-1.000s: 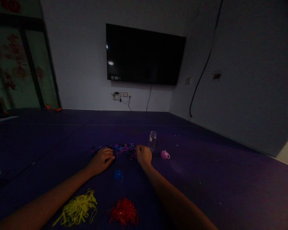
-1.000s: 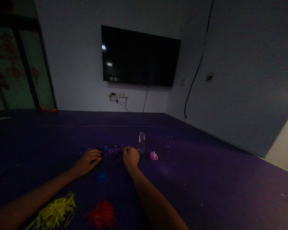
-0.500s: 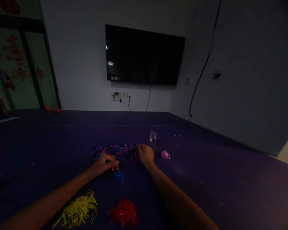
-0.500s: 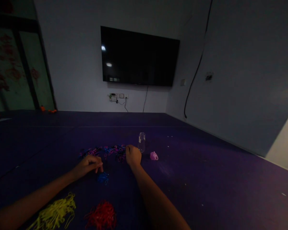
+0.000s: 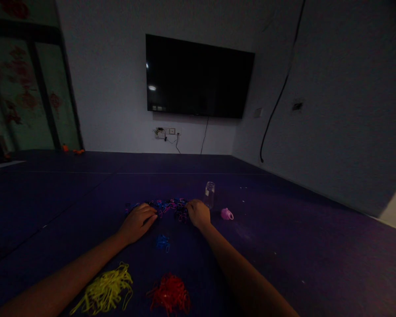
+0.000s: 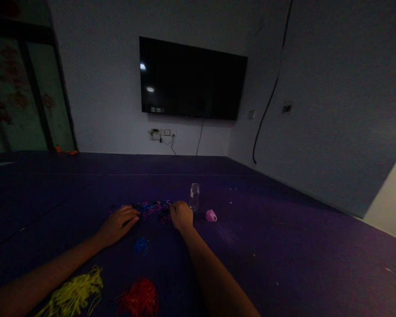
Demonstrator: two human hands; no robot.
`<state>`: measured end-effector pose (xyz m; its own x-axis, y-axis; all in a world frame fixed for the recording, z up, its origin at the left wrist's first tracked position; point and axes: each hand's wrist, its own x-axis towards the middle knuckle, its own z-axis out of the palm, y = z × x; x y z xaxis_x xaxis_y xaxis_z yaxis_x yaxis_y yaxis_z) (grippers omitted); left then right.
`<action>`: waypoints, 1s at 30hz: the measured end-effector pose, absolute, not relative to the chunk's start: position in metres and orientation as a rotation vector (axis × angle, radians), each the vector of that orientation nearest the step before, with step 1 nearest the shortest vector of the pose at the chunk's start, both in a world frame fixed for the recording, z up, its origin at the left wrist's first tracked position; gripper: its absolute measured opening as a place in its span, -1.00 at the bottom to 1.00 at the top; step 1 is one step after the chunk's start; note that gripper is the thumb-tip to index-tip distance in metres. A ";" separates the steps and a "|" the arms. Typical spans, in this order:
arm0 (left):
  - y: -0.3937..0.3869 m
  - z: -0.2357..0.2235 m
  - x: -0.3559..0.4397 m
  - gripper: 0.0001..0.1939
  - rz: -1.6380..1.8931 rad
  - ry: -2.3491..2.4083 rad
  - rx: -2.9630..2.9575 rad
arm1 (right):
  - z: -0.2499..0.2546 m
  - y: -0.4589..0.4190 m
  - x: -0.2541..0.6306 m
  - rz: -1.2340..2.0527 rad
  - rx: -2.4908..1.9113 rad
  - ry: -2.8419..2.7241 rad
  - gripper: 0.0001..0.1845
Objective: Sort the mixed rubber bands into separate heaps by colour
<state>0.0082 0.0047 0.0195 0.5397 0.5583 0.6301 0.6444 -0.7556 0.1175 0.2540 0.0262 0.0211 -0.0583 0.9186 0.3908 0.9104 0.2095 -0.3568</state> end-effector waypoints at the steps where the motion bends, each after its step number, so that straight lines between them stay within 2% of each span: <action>1: 0.006 0.019 0.009 -0.69 -1.001 -1.042 -2.647 | 0.022 0.026 0.254 0.022 -1.681 -1.962 -0.68; 15: 0.005 0.018 0.010 -0.66 -0.993 -1.066 -2.690 | 0.023 0.024 0.252 -0.010 -1.751 -2.032 -0.65; 30: 0.008 0.016 0.010 -0.67 -0.972 -1.069 -2.708 | 0.018 0.034 0.259 0.248 -1.576 -1.840 -0.69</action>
